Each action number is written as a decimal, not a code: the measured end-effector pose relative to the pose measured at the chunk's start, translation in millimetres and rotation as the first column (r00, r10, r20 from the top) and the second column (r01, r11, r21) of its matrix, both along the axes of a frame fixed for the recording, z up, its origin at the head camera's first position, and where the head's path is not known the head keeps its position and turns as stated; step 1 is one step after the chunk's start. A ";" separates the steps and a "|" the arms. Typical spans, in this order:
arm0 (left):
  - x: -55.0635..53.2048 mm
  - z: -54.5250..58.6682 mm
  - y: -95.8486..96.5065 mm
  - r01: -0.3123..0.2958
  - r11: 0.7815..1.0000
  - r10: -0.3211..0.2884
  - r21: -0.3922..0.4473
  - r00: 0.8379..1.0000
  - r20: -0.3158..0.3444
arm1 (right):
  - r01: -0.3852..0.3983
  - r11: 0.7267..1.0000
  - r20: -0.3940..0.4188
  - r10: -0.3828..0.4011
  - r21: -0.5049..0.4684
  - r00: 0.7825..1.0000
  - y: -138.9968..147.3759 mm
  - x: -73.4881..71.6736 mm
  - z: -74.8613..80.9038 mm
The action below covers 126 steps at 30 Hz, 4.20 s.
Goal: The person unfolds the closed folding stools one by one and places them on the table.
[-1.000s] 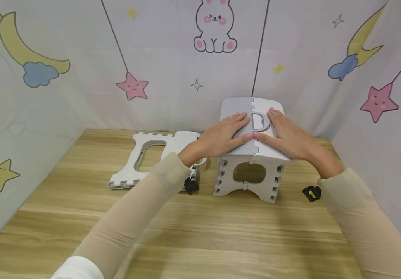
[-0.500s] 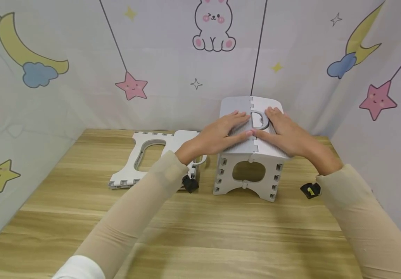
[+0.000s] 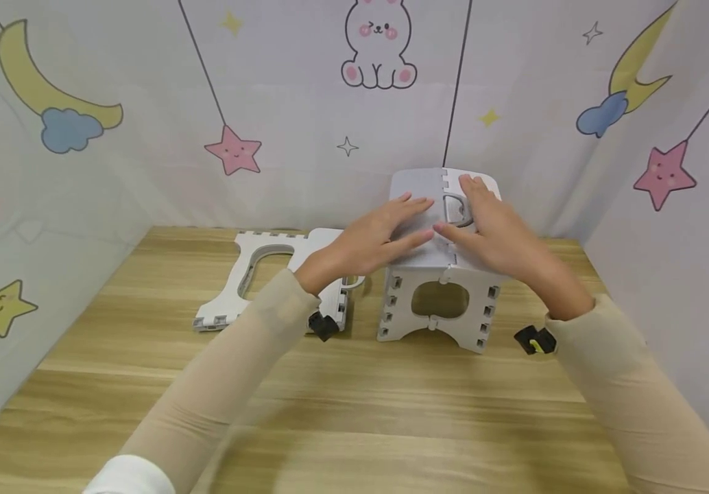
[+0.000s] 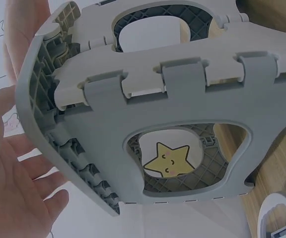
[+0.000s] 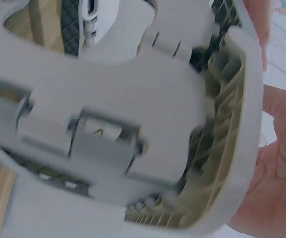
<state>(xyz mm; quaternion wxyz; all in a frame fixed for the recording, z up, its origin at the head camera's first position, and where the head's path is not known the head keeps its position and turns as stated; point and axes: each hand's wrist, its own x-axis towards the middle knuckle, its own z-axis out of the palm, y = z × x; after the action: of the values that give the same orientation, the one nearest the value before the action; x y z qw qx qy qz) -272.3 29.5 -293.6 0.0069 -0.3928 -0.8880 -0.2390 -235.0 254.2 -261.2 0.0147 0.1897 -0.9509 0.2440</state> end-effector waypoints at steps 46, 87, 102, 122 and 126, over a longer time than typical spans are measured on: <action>27.8 -19.4 -142.9 -0.256 0.965 0.259 0.057 0.965 -0.052 | -0.101 0.995 -0.070 0.101 0.012 0.992 -150.1 36.4 -24.7; 33.4 -95.5 -238.4 -0.304 0.952 0.306 -0.045 0.951 0.051 | 0.260 0.752 0.180 -0.189 -0.606 0.965 -192.3 -1.0 -153.2; 42.5 -126.6 -254.6 -0.307 0.946 0.318 -0.104 0.941 0.116 | 0.404 0.641 0.309 -0.262 -0.653 0.914 -194.4 -16.0 -174.6; 55.9 -136.1 -260.2 -0.279 0.922 0.315 -0.268 0.944 0.098 | 0.467 0.287 0.420 -0.214 -0.836 0.882 -198.7 -35.9 -190.4; 57.0 -136.4 -261.2 -0.271 0.921 0.306 -0.279 0.948 0.092 | 0.465 0.164 0.438 -0.177 -0.870 0.882 -201.4 -36.2 -187.4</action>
<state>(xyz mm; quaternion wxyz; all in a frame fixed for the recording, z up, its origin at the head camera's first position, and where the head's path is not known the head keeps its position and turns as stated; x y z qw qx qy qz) -215.3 -231.6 -430.0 -0.0694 -0.2382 -0.9584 -0.1413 -271.2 52.8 -448.6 0.0668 -0.0971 -0.6097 0.7838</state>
